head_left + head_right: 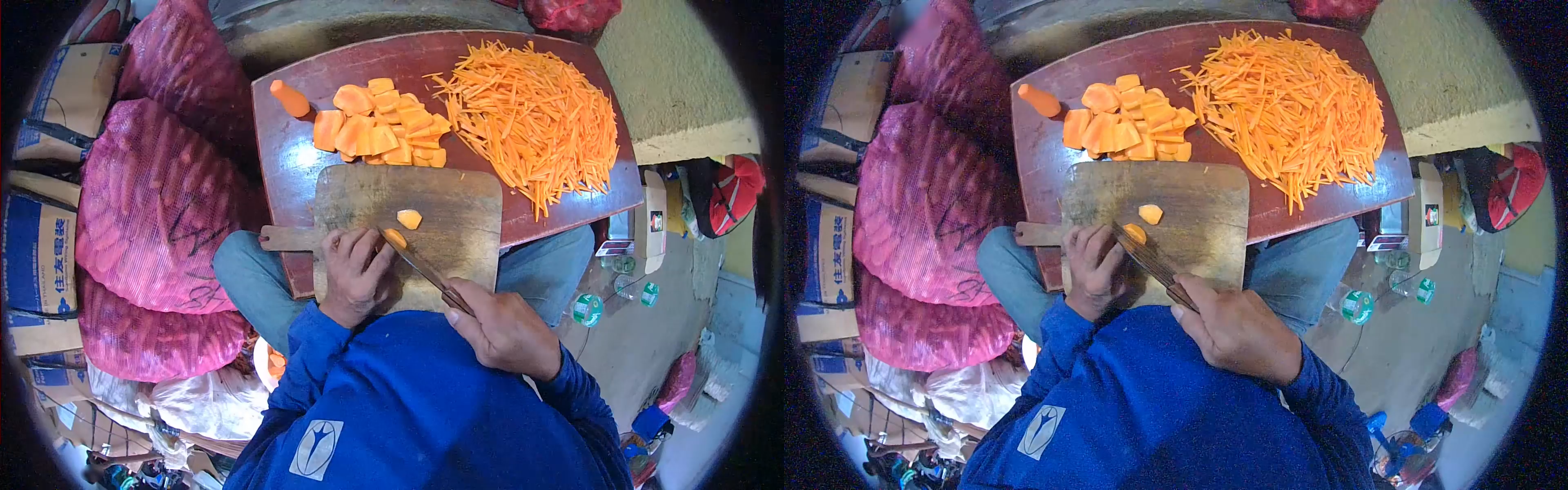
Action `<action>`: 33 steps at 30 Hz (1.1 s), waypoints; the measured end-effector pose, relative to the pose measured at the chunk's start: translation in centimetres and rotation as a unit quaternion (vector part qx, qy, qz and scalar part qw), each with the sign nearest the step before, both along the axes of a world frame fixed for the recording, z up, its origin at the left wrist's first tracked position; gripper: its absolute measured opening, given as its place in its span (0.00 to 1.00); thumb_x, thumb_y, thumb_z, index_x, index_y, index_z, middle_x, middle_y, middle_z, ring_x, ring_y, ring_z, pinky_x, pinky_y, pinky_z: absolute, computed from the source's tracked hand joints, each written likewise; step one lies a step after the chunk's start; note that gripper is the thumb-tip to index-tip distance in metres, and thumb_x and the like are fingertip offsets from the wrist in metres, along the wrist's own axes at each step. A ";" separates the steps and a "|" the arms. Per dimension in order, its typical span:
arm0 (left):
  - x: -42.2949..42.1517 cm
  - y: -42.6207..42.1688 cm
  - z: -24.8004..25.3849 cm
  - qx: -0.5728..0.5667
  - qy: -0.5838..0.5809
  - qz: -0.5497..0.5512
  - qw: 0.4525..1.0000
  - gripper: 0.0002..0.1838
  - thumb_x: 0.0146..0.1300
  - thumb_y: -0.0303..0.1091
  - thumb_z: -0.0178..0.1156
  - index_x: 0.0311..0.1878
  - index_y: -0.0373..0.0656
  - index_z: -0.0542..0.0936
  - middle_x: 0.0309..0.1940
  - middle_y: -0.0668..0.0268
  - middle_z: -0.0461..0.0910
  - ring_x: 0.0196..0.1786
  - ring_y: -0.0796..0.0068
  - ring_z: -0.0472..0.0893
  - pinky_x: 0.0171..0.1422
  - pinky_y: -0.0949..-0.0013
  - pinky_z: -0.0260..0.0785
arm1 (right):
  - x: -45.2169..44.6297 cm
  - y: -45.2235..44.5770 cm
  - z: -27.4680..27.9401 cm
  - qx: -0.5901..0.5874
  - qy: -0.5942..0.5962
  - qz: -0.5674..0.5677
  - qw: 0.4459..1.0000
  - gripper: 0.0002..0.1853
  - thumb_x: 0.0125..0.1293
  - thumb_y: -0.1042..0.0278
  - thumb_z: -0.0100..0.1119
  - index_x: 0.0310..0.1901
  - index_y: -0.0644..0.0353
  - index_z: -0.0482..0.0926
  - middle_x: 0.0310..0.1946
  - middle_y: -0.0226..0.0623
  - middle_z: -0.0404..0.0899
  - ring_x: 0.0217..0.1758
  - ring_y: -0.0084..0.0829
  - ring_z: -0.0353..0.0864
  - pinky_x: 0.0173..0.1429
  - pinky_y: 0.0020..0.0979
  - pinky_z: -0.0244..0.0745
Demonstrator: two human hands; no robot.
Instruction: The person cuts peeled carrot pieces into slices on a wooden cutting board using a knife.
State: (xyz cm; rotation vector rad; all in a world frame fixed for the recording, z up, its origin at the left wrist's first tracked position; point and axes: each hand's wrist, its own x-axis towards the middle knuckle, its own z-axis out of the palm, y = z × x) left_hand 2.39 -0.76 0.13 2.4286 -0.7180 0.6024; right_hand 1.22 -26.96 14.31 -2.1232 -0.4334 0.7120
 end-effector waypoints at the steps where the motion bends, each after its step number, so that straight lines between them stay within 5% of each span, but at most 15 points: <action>1: 0.0 -0.1 0.0 0.000 0.001 0.002 1.000 0.30 0.44 0.33 0.71 0.57 0.43 0.85 0.56 0.57 0.82 0.58 0.53 0.81 0.65 0.43 0.65 | 0.0 0.1 -0.2 0.000 0.001 0.002 1.000 0.18 0.81 0.60 0.59 0.62 0.63 0.73 0.36 0.62 0.86 0.40 0.64 0.88 0.43 0.59 0.82; 13: -0.2 -0.8 -0.4 -0.011 -0.023 0.025 0.999 0.23 0.50 0.32 0.76 0.52 0.42 0.85 0.54 0.58 0.82 0.56 0.56 0.82 0.63 0.46 0.65 | 2.7 3.4 -5.8 -0.019 -0.060 0.010 0.998 0.15 0.81 0.59 0.57 0.52 0.65 0.72 0.32 0.66 0.83 0.38 0.71 0.85 0.42 0.66 0.77; 18: -0.2 -0.6 -0.3 -0.026 -0.026 0.025 0.999 0.23 0.52 0.31 0.74 0.53 0.40 0.85 0.53 0.57 0.82 0.55 0.55 0.82 0.62 0.45 0.66 | 1.2 1.3 -3.3 0.050 -0.034 -0.010 0.998 0.16 0.81 0.60 0.57 0.57 0.66 0.72 0.35 0.64 0.85 0.41 0.68 0.86 0.43 0.62 0.79; 24: -0.1 0.0 -0.5 -0.014 -0.019 -0.002 1.000 0.31 0.45 0.34 0.73 0.58 0.41 0.85 0.55 0.57 0.82 0.56 0.53 0.81 0.63 0.43 0.65 | -0.3 0.7 -0.4 0.001 -0.013 0.001 1.000 0.19 0.81 0.61 0.57 0.63 0.65 0.71 0.38 0.64 0.86 0.44 0.67 0.87 0.47 0.59 0.81; 33: -0.1 -0.3 -0.1 -0.025 -0.016 0.005 1.000 0.28 0.46 0.31 0.72 0.55 0.42 0.86 0.54 0.58 0.82 0.55 0.55 0.81 0.62 0.44 0.66 | 1.8 3.3 -5.4 -0.045 -0.058 0.020 0.997 0.18 0.82 0.61 0.55 0.63 0.64 0.71 0.34 0.65 0.85 0.40 0.69 0.85 0.44 0.63 0.79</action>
